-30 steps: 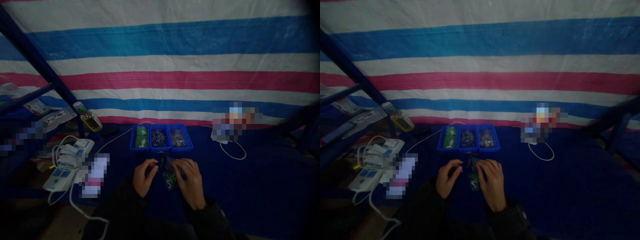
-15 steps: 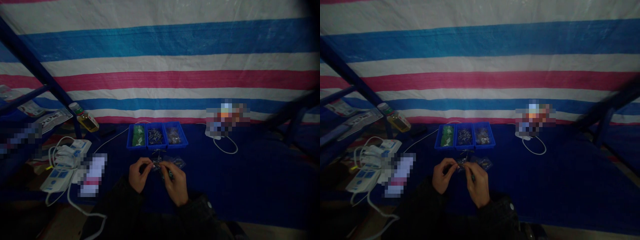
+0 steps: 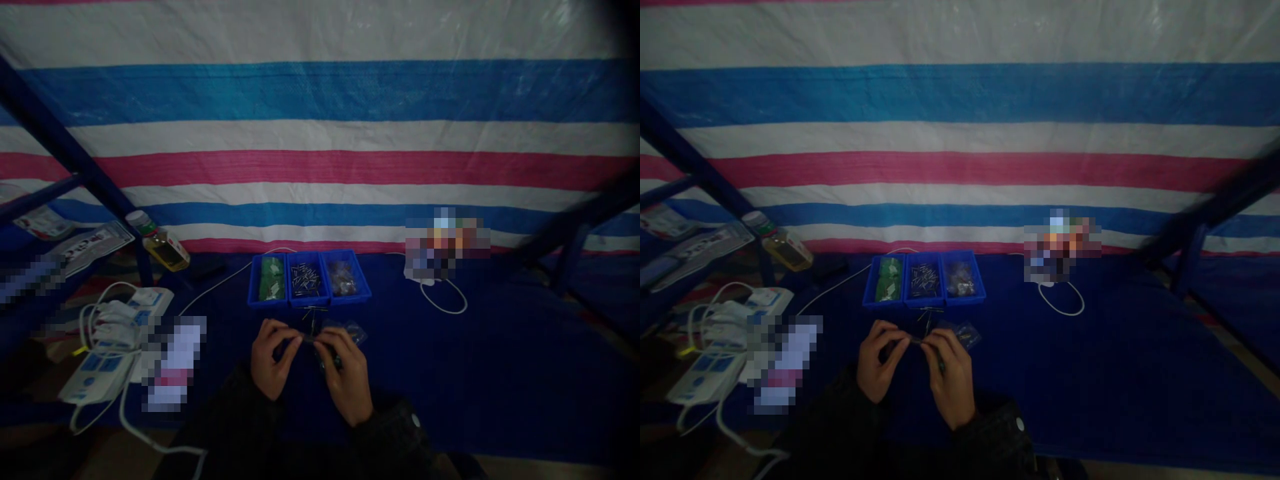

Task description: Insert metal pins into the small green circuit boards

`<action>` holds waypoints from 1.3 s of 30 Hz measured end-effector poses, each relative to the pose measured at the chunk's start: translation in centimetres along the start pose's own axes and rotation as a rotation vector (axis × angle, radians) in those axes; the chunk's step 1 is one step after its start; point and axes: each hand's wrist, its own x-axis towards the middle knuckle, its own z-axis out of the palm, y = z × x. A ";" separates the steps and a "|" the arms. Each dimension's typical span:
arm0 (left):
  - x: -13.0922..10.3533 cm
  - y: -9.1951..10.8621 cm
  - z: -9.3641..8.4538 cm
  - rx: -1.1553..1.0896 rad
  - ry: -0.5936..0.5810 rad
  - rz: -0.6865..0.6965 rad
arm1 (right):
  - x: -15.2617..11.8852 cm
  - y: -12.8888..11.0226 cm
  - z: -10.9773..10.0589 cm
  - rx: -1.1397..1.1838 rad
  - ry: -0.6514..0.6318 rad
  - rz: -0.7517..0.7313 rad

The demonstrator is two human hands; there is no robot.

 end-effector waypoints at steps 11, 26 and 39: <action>-0.4 -0.1 0.7 -0.176 -0.010 -0.125 | -0.5 0.2 0.1 0.068 -0.005 -0.012; -0.2 0.4 -0.1 -0.185 -0.132 -0.011 | -0.2 -0.2 -0.3 0.010 0.050 -0.029; 0.1 0.2 0.2 -0.143 -0.086 0.041 | -0.6 0.2 0.0 0.013 -0.024 -0.037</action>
